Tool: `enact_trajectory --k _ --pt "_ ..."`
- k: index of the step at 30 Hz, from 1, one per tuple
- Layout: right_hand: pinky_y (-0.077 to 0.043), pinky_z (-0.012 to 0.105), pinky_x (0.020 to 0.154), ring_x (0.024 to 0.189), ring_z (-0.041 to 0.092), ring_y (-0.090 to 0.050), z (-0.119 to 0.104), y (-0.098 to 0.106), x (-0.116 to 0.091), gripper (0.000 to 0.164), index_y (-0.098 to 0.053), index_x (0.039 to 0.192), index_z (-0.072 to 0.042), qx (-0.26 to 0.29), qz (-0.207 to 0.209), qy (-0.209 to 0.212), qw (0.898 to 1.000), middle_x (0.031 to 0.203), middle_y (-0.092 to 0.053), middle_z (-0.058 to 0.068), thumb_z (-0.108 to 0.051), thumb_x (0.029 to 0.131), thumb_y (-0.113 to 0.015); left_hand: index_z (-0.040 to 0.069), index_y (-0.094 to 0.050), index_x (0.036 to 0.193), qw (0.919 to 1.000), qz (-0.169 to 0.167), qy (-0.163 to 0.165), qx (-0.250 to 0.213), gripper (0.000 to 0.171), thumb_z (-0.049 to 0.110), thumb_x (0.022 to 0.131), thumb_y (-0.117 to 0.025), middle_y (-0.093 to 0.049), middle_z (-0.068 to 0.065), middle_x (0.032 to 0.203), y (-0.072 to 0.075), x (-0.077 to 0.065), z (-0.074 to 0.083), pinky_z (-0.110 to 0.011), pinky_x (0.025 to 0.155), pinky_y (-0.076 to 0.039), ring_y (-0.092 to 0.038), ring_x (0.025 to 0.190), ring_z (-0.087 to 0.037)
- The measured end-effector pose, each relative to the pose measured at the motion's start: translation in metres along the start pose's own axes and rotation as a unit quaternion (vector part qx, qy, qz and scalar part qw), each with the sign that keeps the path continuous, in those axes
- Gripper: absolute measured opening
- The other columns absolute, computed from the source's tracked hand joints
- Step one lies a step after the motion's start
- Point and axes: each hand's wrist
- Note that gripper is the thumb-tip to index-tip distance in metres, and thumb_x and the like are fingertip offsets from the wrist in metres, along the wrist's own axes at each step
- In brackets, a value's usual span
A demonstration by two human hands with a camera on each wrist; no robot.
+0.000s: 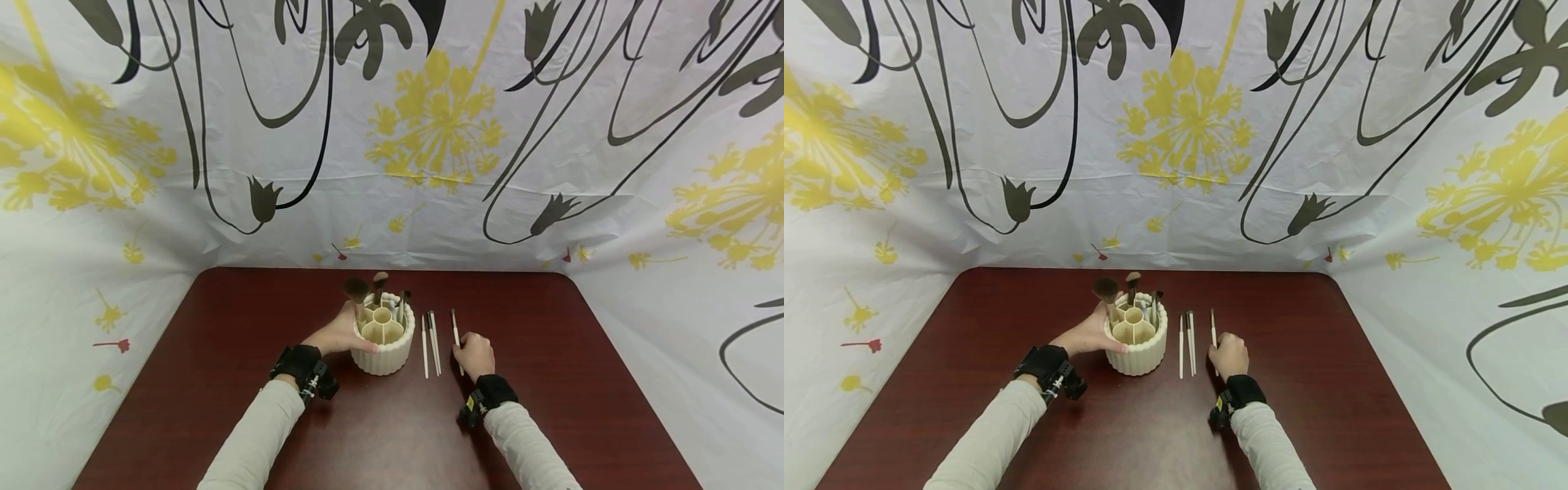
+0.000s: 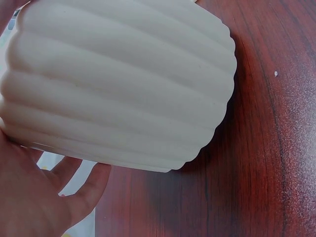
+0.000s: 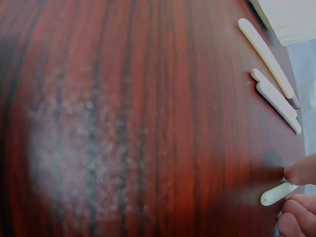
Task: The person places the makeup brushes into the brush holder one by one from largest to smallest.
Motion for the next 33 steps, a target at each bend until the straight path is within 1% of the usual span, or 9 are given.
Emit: enact_trajectory --k 6,9,11,15,19,24,28,31,33 --pt "-0.041 0.028 0.046 0.048 0.014 -0.051 -0.003 0.0 -0.001 0.012 -0.062 0.082 0.004 0.008 -0.001 -0.009 1.0 0.065 -0.059 0.01 -0.008 0.08 -0.063 -0.011 -0.021 0.129 0.9998 -0.006 0.009 -0.017 0.091 0.007 0.062 -0.08 -0.027 -0.027 0.13 0.004 -0.01 0.026 -0.047 0.101 -0.026 -0.032 0.122 -0.037" --pt "-0.042 0.029 0.046 0.048 0.014 -0.051 -0.003 -0.001 0.0 0.011 -0.062 0.081 0.005 0.008 0.001 -0.004 1.0 0.065 -0.059 0.011 -0.006 0.08 -0.063 -0.01 -0.02 0.13 0.9997 -0.005 0.009 -0.023 0.092 0.006 0.061 -0.08 -0.029 -0.026 0.129 0.003 -0.009 0.022 -0.046 0.101 -0.026 -0.033 0.121 -0.036" --pt "-0.043 0.029 0.046 0.048 0.014 -0.052 -0.002 -0.002 0.0 0.011 -0.062 0.081 0.005 0.007 0.003 -0.003 1.0 0.066 -0.059 0.011 -0.006 0.079 -0.063 -0.007 -0.02 0.131 0.9999 -0.002 0.003 -0.014 0.095 0.008 0.061 -0.081 -0.03 -0.024 0.13 0.002 -0.006 0.013 -0.045 0.1 -0.028 -0.035 0.121 -0.034" --pt "-0.043 0.029 0.046 0.049 0.015 -0.053 -0.001 -0.003 0.001 0.011 -0.062 0.081 0.005 0.008 0.004 -0.004 1.0 0.066 -0.06 0.012 -0.005 0.079 -0.063 -0.002 -0.021 0.132 0.9999 0.006 0.007 -0.005 0.097 0.014 0.059 -0.083 -0.032 -0.019 0.129 0.0 0.001 -0.003 -0.042 0.1 -0.029 -0.037 0.12 -0.029" --pt "-0.044 0.028 0.046 0.049 0.015 -0.053 -0.002 -0.003 0.0 0.01 -0.063 0.082 0.004 0.018 -0.001 -0.014 1.0 0.066 -0.06 0.011 -0.006 0.08 -0.062 -0.001 -0.02 0.132 0.9998 0.007 0.016 -0.013 0.098 0.015 0.059 -0.083 -0.031 -0.019 0.13 -0.001 0.002 -0.007 -0.043 0.1 -0.028 -0.035 0.121 -0.029" --pt "-0.044 0.028 0.046 0.049 0.014 -0.053 -0.001 -0.002 -0.001 0.01 -0.064 0.083 0.004 0.036 -0.002 -0.013 0.999 0.065 -0.06 0.01 -0.005 0.08 -0.061 -0.004 -0.017 0.134 0.9998 0.0 0.012 -0.013 0.099 0.01 0.06 -0.082 -0.029 -0.022 0.131 -0.001 0.001 -0.005 -0.045 0.101 -0.027 -0.034 0.122 -0.032" --pt "-0.043 0.028 0.047 0.05 0.014 -0.052 -0.001 -0.001 0.0 0.01 -0.064 0.084 0.003 0.043 -0.004 -0.009 0.999 0.065 -0.06 0.009 -0.006 0.081 -0.06 -0.009 -0.016 0.134 0.9998 -0.006 0.007 -0.019 0.097 0.004 0.062 -0.079 -0.028 -0.026 0.131 0.002 -0.007 0.018 -0.047 0.1 -0.027 -0.034 0.121 -0.036" --pt "-0.042 0.028 0.049 0.051 0.013 -0.051 -0.002 0.0 0.001 0.011 -0.065 0.084 0.002 0.04 0.0 -0.004 0.999 0.064 -0.059 0.007 -0.007 0.081 -0.06 -0.007 -0.018 0.132 0.9999 -0.003 0.006 -0.014 0.095 0.008 0.061 -0.08 -0.029 -0.024 0.131 0.002 -0.006 0.016 -0.044 0.1 -0.028 -0.035 0.121 -0.033" --pt "-0.042 0.029 0.051 0.052 0.013 -0.051 -0.005 0.001 0.002 0.011 -0.065 0.084 0.001 0.039 0.005 0.003 0.999 0.064 -0.059 0.006 -0.008 0.08 -0.061 -0.006 -0.02 0.131 1.0 0.0 0.001 -0.007 0.095 0.013 0.061 -0.082 -0.029 -0.023 0.131 0.001 -0.004 0.01 -0.043 0.1 -0.028 -0.035 0.121 -0.033"
Point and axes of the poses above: each hand's wrist, its own x-axis towards the middle knuckle, its own y-axis out of the back of the hand, z = x × y
